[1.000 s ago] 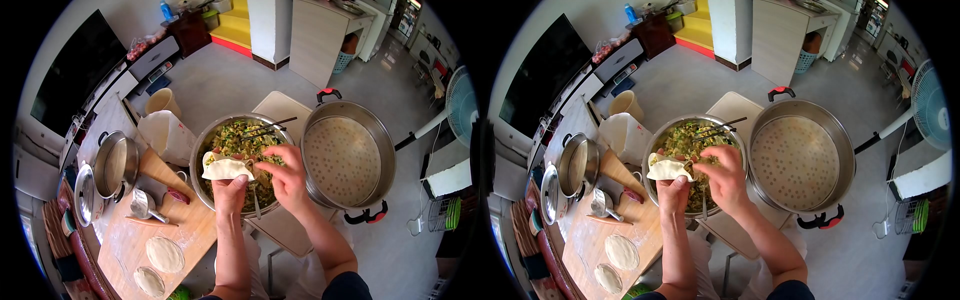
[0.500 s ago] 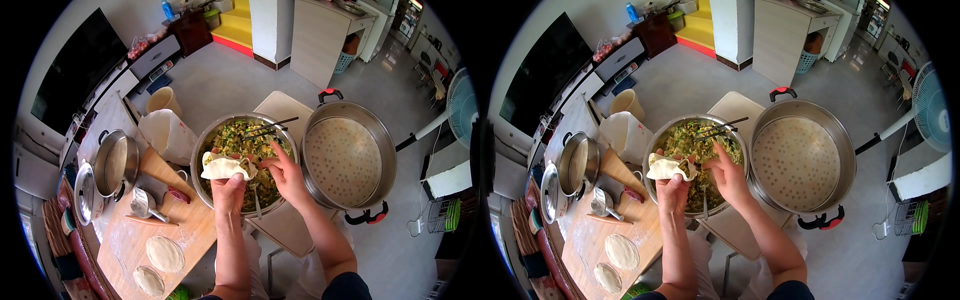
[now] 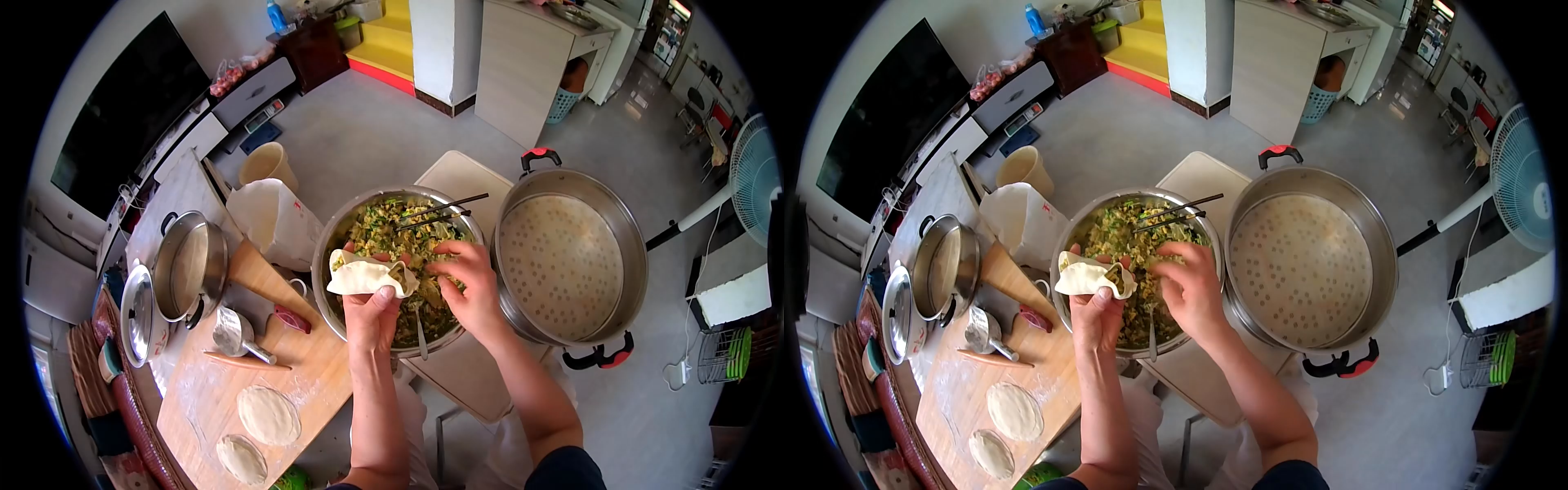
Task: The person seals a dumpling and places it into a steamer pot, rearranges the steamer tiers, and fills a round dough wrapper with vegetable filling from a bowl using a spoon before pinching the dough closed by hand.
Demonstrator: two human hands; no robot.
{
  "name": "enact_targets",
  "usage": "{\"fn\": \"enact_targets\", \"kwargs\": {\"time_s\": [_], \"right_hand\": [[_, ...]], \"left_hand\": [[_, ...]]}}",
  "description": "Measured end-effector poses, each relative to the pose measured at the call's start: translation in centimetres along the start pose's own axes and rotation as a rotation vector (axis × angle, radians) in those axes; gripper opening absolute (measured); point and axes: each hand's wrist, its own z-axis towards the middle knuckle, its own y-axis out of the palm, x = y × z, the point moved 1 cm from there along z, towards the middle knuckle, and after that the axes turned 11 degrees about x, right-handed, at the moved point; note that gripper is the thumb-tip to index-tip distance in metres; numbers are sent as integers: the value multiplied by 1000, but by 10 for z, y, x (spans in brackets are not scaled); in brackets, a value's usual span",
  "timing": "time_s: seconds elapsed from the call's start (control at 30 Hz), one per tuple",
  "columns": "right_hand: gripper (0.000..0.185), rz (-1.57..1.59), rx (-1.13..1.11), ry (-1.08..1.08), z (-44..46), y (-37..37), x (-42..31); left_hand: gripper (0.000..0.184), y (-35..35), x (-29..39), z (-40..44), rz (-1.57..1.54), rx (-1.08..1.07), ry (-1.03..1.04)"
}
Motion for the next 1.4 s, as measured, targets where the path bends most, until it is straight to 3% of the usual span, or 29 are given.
{"fn": "enact_targets", "kwargs": {"time_s": [0.2, 0.5, 0.6, 0.7, 0.83, 1.0, 1.07, 1.13, 1.23, 1.3, 1.4], "right_hand": [[24, 247, 3, 190, 4, -4, -9], [15, 277, -10, 192, -1, 0, 4], [14, 142, 61, 131, 5, -6, 3], [7, -332, -145, -125, -3, -3, 3], [6, -444, -178, -237, -8, 4, 10], [10, -359, -251, -94, -16, 11, 20], [10, -329, -226, -116, -9, 5, 7], [9, -303, -104, -280, -3, 4, -7], [6, -297, -155, -153, -11, 12, 10], [14, -297, -257, 15, -10, 6, 9], [25, -202, -176, -105, -7, 4, 4]], "left_hand": [[97, 2, -1, -1, 14, -36, -47], [100, 6, 0, -4, 55, -70, -100], [100, 1, 7, -2, 64, -43, -77], [99, -3, 11, 1, 71, -29, -52], [99, -4, 13, 0, 32, -18, -55], [96, -2, 9, 1, 0, -35, -50], [96, -2, 8, 1, -1, -31, -48], [95, -1, 7, 1, -6, -25, -49], [93, 0, 5, 1, -20, -7, -55], [90, 1, 4, 1, -31, 5, -52], [90, 1, 2, 1, -26, 16, -35]]}}
